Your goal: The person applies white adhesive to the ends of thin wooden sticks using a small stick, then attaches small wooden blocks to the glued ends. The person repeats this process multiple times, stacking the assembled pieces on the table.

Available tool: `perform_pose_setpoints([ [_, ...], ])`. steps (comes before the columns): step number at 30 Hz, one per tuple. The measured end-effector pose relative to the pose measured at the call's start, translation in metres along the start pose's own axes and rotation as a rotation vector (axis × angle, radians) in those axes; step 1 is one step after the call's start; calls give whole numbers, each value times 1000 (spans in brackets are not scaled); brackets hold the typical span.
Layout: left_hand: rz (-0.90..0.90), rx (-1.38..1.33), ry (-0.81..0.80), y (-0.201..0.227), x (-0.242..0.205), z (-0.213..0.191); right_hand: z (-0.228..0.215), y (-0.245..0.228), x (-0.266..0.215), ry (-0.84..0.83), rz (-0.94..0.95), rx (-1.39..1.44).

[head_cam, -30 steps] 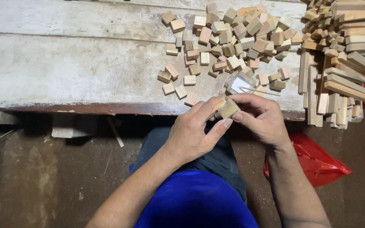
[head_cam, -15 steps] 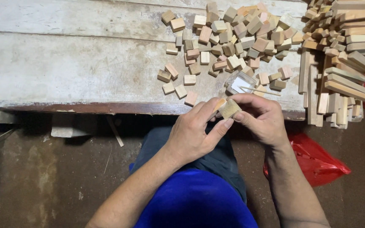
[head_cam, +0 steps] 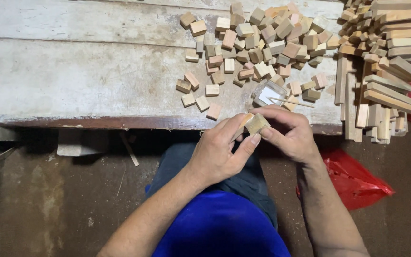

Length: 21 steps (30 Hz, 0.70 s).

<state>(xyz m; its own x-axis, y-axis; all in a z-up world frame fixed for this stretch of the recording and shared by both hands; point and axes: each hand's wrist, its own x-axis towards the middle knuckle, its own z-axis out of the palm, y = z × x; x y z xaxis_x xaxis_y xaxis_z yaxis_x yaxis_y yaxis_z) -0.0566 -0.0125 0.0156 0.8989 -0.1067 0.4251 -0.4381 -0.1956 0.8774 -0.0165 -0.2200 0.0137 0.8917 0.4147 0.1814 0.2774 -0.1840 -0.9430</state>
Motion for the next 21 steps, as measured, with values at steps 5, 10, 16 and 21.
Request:
perform_pose_setpoints([
  [5, -52, -57, -20, 3, 0, 0, -5, -2, 0, -20, 6, 21],
  [10, -194, -227, -33, -7, -2, 9, -2, -5, 5, -13, 101, 66],
  [16, -929, -1239, -219, -13, 3, 1, 7, -7, 13, 37, 399, 220],
  [21, -1005, -1521, -188, -15, -3, 4, 12, 4, 16, 36, 475, 330],
])
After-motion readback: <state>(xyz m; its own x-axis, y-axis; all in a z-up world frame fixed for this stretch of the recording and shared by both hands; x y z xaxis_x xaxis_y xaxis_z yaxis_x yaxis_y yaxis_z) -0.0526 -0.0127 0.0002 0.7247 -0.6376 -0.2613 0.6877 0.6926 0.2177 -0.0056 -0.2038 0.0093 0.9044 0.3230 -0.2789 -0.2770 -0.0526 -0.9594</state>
